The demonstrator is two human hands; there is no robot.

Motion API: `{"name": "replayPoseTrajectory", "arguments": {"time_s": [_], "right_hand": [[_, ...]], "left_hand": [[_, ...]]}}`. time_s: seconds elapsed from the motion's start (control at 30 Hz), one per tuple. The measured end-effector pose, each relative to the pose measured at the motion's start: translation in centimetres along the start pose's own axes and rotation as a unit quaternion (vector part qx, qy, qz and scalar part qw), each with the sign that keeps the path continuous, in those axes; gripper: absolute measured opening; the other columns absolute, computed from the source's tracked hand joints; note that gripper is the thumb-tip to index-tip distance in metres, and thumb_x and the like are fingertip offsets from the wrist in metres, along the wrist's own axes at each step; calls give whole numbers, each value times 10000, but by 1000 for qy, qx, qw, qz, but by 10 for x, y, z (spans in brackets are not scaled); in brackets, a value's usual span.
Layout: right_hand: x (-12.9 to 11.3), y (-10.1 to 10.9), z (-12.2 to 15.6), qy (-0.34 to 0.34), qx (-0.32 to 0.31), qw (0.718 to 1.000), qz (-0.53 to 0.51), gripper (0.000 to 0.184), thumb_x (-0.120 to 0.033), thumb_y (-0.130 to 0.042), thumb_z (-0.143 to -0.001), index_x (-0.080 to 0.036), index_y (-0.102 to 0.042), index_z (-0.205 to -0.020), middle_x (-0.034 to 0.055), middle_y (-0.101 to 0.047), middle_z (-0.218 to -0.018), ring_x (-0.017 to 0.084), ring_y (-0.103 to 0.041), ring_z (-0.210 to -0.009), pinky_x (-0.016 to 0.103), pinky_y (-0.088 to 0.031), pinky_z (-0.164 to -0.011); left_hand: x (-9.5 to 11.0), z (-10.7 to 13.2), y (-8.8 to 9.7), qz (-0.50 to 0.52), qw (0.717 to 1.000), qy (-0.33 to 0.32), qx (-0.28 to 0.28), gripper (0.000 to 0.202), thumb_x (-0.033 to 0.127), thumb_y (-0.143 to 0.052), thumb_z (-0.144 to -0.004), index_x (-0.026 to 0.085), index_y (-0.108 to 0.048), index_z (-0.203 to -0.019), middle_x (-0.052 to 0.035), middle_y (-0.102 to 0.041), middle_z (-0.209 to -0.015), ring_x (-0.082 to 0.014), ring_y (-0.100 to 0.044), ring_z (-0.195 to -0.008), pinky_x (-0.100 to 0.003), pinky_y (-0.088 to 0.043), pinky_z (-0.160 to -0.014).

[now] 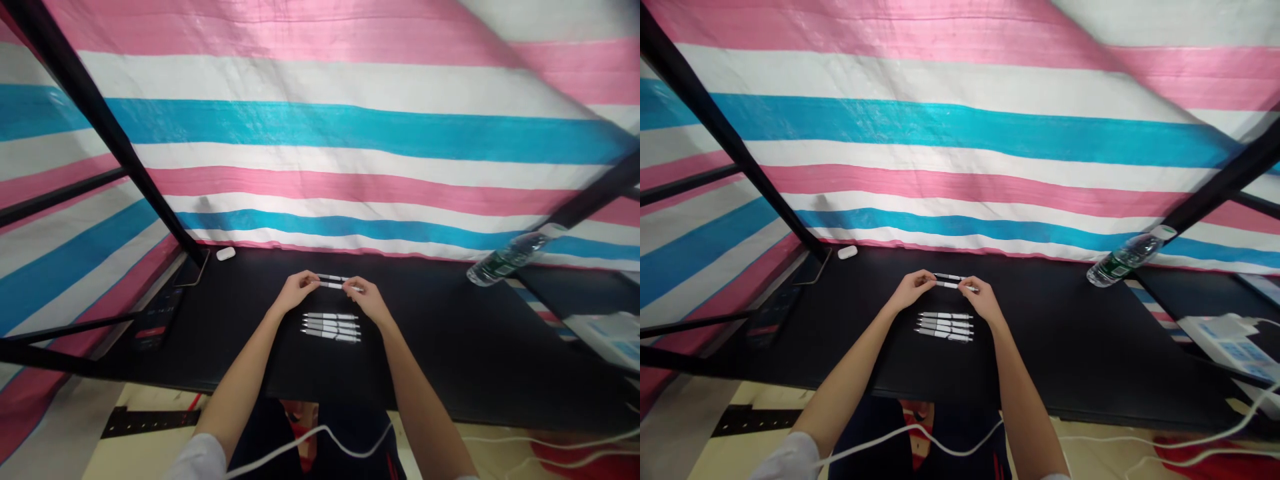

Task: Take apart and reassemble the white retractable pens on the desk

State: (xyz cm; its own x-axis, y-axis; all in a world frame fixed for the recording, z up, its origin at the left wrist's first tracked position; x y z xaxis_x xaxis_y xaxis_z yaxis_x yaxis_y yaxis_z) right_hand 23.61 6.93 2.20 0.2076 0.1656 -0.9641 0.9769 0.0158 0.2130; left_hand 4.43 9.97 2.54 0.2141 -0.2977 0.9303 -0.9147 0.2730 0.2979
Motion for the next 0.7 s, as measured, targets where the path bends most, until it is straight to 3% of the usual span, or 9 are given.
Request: {"name": "replayPoseTrajectory", "arguments": {"time_s": [0.23, 0.43, 0.63, 0.7], "right_hand": [[16, 7, -4, -45, 48, 985, -159, 349, -526, -702, -691, -188, -654, -766, 10, -611, -627, 127, -520, -531, 284, -423, -537], [16, 8, -4, -48, 62, 982, -174, 339, -509, -705, -692, -182, -650, -767, 18, -631, -647, 128, -542, -543, 280, -441, -542], [8, 9, -3, -26, 55, 988, -143, 314, -459, -734, -662, -190, -660, -805, 1, -626, -635, 129, -547, -547, 291, -459, -583], [9, 9, -3, -26, 55, 987, -149, 302, -449, -730, -668, -190, -658, -805, 0, -628, -628, 129, -548, -543, 291, -459, -581]], "left_hand": [[0, -1, -2, 138, 990, 29, 5, 326, 374, -719, -720, 141, -673, -943, -38, -680, -793, -146, -621, -729, -285, -479, -734], [3, 0, 2, 108, 993, 27, 26, 334, 401, -701, -735, 130, -686, -929, -46, -680, -752, -150, -620, -699, -293, -489, -714], [-2, -1, 7, 35, 997, 36, 56, 381, 498, -596, -796, 140, -630, -669, -8, -593, -575, -115, -546, -563, -248, -458, -587], [-5, -1, 6, 36, 997, 45, 56, 386, 503, -584, -804, 134, -639, -703, -4, -577, -571, -105, -527, -538, -233, -439, -542]]}}
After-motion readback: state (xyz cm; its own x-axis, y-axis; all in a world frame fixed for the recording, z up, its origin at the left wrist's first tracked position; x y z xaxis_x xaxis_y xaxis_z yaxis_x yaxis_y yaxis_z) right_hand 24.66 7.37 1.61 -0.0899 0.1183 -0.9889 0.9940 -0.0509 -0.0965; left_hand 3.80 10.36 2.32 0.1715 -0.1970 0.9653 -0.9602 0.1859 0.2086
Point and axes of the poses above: each hand's wrist, its own z-axis away from the middle knuckle, its own y-axis out of the back of the hand, x = y × z, the point moved 9 cm from there along -z, towards the middle knuckle
